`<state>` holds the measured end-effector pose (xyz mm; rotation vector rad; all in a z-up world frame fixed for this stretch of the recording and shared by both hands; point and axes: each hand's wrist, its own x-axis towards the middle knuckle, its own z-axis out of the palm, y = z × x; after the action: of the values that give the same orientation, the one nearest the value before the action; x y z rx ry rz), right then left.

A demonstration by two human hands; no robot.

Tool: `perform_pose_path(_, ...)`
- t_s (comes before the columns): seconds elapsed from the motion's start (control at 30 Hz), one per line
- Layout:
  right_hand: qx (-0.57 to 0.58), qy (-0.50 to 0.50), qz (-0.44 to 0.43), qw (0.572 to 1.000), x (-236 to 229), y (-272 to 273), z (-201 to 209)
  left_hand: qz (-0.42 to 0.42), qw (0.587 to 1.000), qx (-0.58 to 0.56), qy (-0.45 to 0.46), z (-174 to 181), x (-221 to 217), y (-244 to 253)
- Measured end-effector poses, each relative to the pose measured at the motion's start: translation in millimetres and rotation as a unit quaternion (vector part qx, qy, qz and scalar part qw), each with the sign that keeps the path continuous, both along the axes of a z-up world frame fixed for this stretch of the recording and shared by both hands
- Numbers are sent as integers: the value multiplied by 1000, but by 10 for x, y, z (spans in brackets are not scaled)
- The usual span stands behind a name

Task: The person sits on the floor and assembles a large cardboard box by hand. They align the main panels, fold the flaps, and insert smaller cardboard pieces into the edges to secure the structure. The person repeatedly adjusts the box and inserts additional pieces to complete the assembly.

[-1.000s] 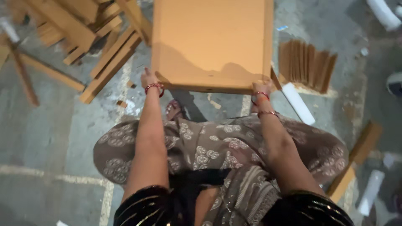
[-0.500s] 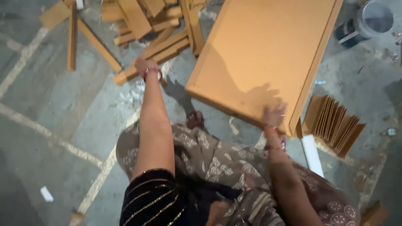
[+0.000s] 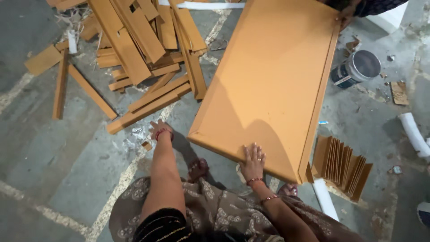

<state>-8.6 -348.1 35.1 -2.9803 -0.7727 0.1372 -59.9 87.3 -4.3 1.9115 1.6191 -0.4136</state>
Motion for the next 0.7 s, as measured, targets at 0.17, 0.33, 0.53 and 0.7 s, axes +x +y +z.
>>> perform_pose_path(0.17, 31, -34, -3, 999, -151, 103, -40, 172, 982, -10, -78, -71, -129, -172)
perform_pose_path(0.33, 41, -62, -3, 997, -181, 138, -61, 173, 977, -31, -122, -51, -176, -200)
perform_pose_path(0.53, 7, -2, -24, 1000, -175, 195, 78, 72, 990, 68, -97, -33, -143, -276)
perform_pose_path(0.7, -29, 32, -27, 999, -196, 216, 176, -67, 992, 89, -57, -47, 25, -193)
